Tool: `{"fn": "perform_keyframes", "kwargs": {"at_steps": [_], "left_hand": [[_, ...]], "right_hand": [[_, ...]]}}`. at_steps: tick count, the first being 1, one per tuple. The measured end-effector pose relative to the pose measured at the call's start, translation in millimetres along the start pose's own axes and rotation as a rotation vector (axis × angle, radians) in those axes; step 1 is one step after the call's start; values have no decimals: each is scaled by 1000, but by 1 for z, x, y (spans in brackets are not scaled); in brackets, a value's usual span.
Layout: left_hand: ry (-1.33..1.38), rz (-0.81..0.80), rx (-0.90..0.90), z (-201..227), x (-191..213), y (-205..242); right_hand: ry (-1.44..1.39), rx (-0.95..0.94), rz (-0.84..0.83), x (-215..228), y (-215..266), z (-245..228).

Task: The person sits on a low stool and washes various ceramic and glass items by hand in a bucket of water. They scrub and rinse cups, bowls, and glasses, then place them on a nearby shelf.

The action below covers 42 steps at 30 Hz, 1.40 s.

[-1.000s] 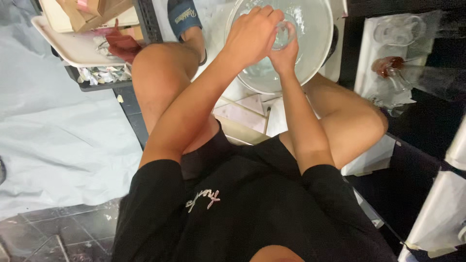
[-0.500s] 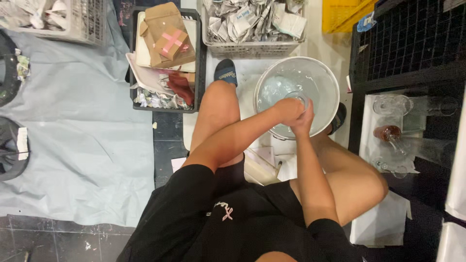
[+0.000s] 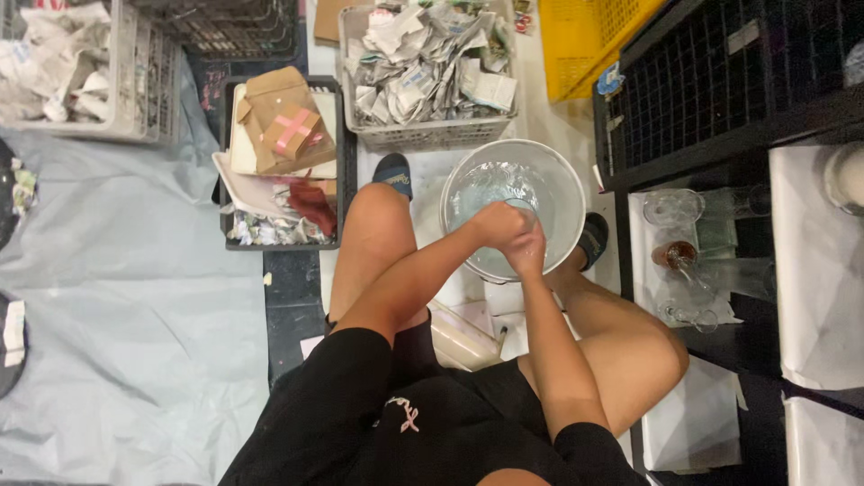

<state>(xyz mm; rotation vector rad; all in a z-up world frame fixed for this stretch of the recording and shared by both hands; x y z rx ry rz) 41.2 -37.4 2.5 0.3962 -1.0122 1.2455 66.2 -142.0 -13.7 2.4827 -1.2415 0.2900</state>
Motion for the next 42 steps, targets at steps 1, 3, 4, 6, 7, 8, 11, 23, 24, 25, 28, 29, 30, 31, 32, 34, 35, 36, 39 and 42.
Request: {"fn": "perform_keyframes", "kwargs": {"at_steps": [1,3,4,6,7,8,11,23,24,25,28,29,30,31,32,34,35,36,39,42], "left_hand": [[51,15,76,-8,0,-1],[174,37,117,-15,-4,0],[240,46,140,-16,-9,2],[333,-34,255,-22,-16,5],[378,-70,314,-25,-18,7],[310,-100,226,-21,-15,7],[164,-178,15,-9,-5,12],[142,222,32,19,80,4],[150,270,60,19,87,3],[156,316,87,18,94,3],[112,327,185,12,103,3],[88,339,206,10,103,4],[63,350,227,8,103,6],[43,359,247,8,100,7],[13,394,206,9,100,8],[-54,463,124,9,105,11],[-3,433,155,8,102,14],[47,402,186,6,100,16],[68,395,191,9,102,15],[41,397,179,13,110,15]], "right_hand": [[216,9,90,1,-2,-5],[414,67,211,1,5,-14],[397,117,242,0,11,-17],[408,147,265,1,15,-19],[439,127,247,0,13,-18],[470,107,230,0,11,-16],[441,259,172,-2,10,-17],[200,-119,1,4,-2,-28],[271,-207,3,6,-4,-25],[340,-295,6,8,-5,-21],[320,-235,-3,11,-12,-16],[276,-164,-9,11,-12,-14],[217,-225,-34,9,-15,-4],[159,-289,-56,8,-17,7],[101,-353,-78,8,-19,18],[24,-348,-124,5,-27,29],[-17,-351,-147,4,-26,34],[-15,-409,-148,3,-26,41],[-58,-522,-179,5,-25,46],[-130,-558,-266,3,-21,33]]}}
Point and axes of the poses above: each hand's wrist, its own y-axis away from the middle knuckle, its own x-axis out of the back of the hand, z = x × y, the point moved 5 cm from there along -y, towards the middle knuckle, and after that the axes turned 15 degrees about -x, right-handed, at the moved point
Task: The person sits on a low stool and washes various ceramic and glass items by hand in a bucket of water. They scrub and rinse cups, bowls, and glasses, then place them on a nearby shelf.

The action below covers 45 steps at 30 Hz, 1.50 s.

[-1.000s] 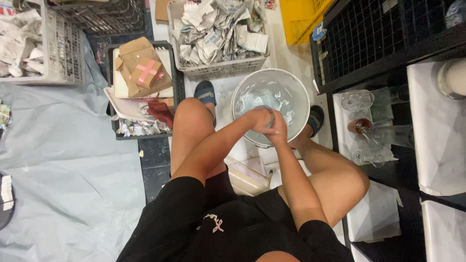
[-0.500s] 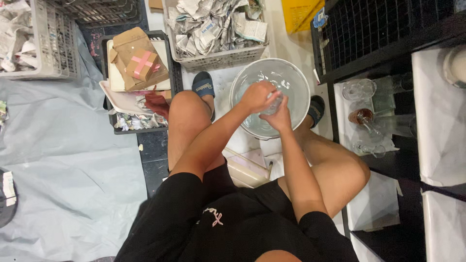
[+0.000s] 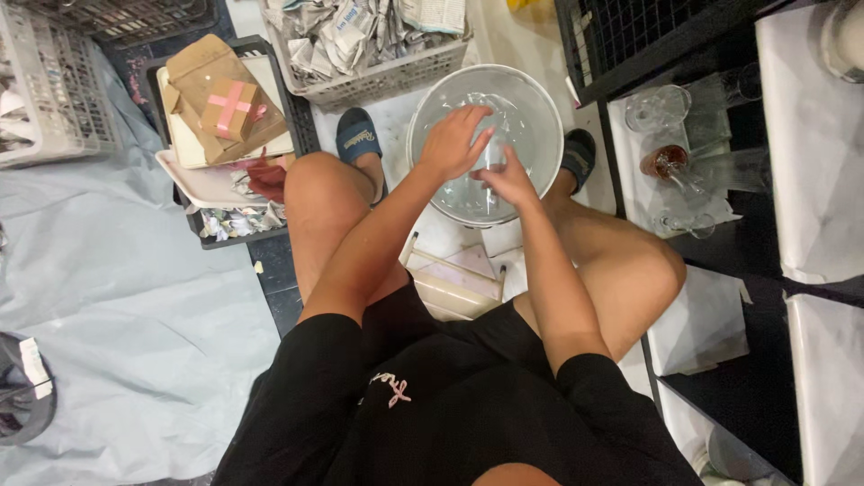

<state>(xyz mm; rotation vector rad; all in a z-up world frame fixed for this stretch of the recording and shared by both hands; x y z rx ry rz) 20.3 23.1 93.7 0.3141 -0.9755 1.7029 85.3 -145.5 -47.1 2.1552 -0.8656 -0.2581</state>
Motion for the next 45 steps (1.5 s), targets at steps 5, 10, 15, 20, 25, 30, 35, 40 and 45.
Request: {"fn": "perform_keyframes", "kwargs": {"at_steps": [5,10,15,20,25,30,35,40,45], "left_hand": [[40,7,42,4,7,-5],[4,-15,81,6,12,-9],[-36,-112,226,-17,12,-9],[-111,-97,188,-23,23,-7],[-116,-91,156,-22,35,3],[-159,-141,176,-28,45,5],[-153,-125,170,-26,53,2],[-135,-183,161,-28,54,4],[-54,-146,56,-29,49,2]], "right_hand": [[132,-258,-78,-3,14,-6],[-6,-375,-247,-5,19,-2],[-56,-335,-239,6,7,2],[217,-425,6,9,-13,-2],[316,-424,7,-6,-38,4],[334,-479,43,-12,-69,28],[602,-151,249,-10,-90,34],[435,85,274,-7,-75,23],[394,300,317,-13,-42,-12]]}}
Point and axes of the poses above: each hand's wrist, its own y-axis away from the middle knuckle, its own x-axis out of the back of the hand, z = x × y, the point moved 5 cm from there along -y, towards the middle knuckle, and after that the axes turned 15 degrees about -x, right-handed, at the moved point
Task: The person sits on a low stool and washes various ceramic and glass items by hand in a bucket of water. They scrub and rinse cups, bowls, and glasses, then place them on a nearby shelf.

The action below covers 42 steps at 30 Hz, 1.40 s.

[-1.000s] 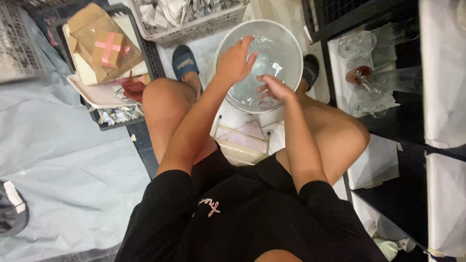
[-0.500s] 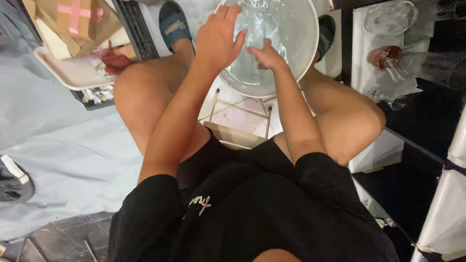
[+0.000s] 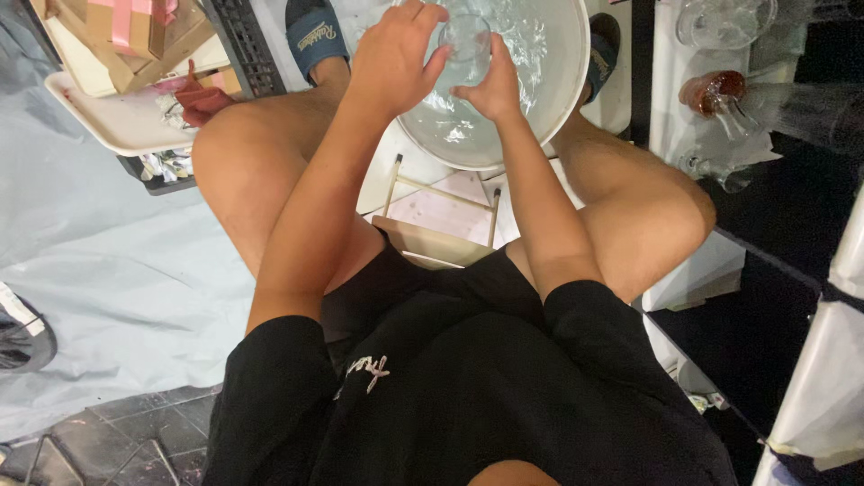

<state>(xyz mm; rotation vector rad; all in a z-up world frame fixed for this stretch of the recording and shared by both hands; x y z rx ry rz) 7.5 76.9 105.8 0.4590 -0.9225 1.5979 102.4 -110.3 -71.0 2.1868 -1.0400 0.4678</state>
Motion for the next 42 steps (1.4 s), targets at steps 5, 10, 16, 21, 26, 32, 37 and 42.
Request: {"fn": "perform_keyframes", "kwargs": {"at_steps": [5,10,16,21,26,32,37,42], "left_hand": [[120,95,-136,4,-22,-3],[208,-71,-73,10,-73,-8],[21,-505,1,21,-125,0],[-25,-343,-257,20,-120,-8],[-156,-343,-259,21,-116,-13],[-34,16,-123,11,-70,-13],[-81,105,33,-13,-62,2],[-129,-11,123,-34,-83,17]], "right_hand": [[-73,155,98,14,30,-38],[-18,266,169,25,54,-57],[-14,321,187,28,67,-46],[-40,297,102,28,61,-37],[-237,248,-98,30,51,-34],[-150,-5,-80,40,36,-9],[-314,-226,-175,34,27,8],[-465,-476,-324,35,36,11]]}}
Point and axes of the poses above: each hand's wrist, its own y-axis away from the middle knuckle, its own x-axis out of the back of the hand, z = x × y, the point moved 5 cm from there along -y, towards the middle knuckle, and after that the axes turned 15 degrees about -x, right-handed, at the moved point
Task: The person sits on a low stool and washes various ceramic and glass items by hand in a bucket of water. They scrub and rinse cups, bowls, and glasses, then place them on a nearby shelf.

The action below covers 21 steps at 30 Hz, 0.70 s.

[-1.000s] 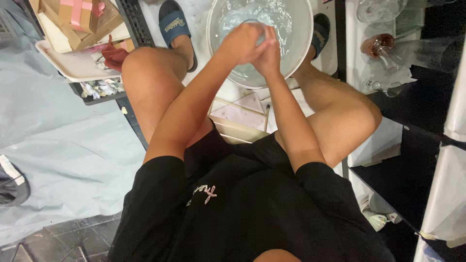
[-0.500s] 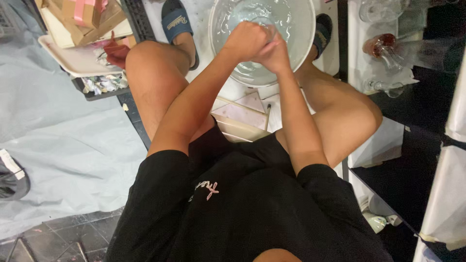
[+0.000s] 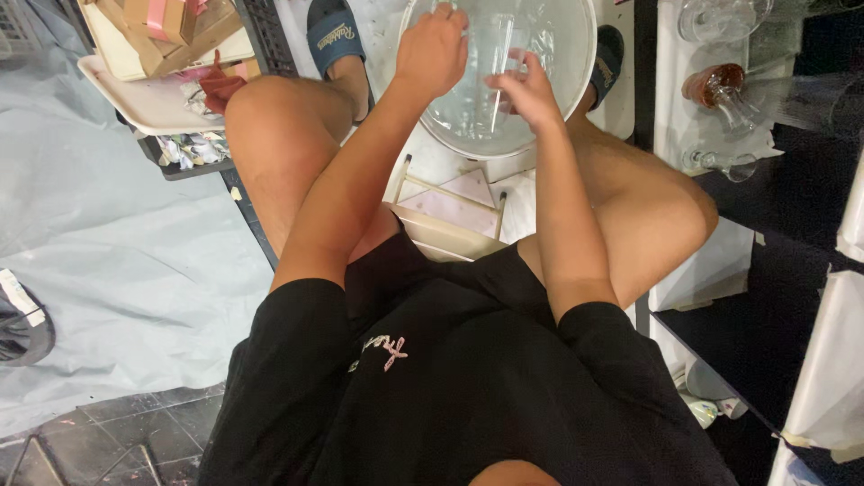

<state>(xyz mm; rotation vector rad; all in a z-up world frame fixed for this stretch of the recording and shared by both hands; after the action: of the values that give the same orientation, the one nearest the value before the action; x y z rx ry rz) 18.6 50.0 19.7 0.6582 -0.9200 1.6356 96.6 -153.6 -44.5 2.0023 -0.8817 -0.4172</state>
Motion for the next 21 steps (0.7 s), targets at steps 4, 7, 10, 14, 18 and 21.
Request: {"fn": "perform_keyframes", "kwargs": {"at_steps": [4,7,10,14,18,21], "left_hand": [[-1,-60,41,-7,-14,6],[212,-109,163,-15,-29,3],[874,-195,769,-29,-64,4],[1003,-234,870,-21,-87,6],[1258,-161,872,-9,-103,12],[1258,-194,862,-9,-98,18]], "right_hand": [[-135,-53,-107,-2,4,-7],[-220,-189,-234,-4,-5,-3],[-410,-242,-332,-1,-17,5],[-377,-123,-202,-14,-28,14],[-371,-135,-325,-41,-19,26],[-403,-167,-250,-40,-9,24]]}}
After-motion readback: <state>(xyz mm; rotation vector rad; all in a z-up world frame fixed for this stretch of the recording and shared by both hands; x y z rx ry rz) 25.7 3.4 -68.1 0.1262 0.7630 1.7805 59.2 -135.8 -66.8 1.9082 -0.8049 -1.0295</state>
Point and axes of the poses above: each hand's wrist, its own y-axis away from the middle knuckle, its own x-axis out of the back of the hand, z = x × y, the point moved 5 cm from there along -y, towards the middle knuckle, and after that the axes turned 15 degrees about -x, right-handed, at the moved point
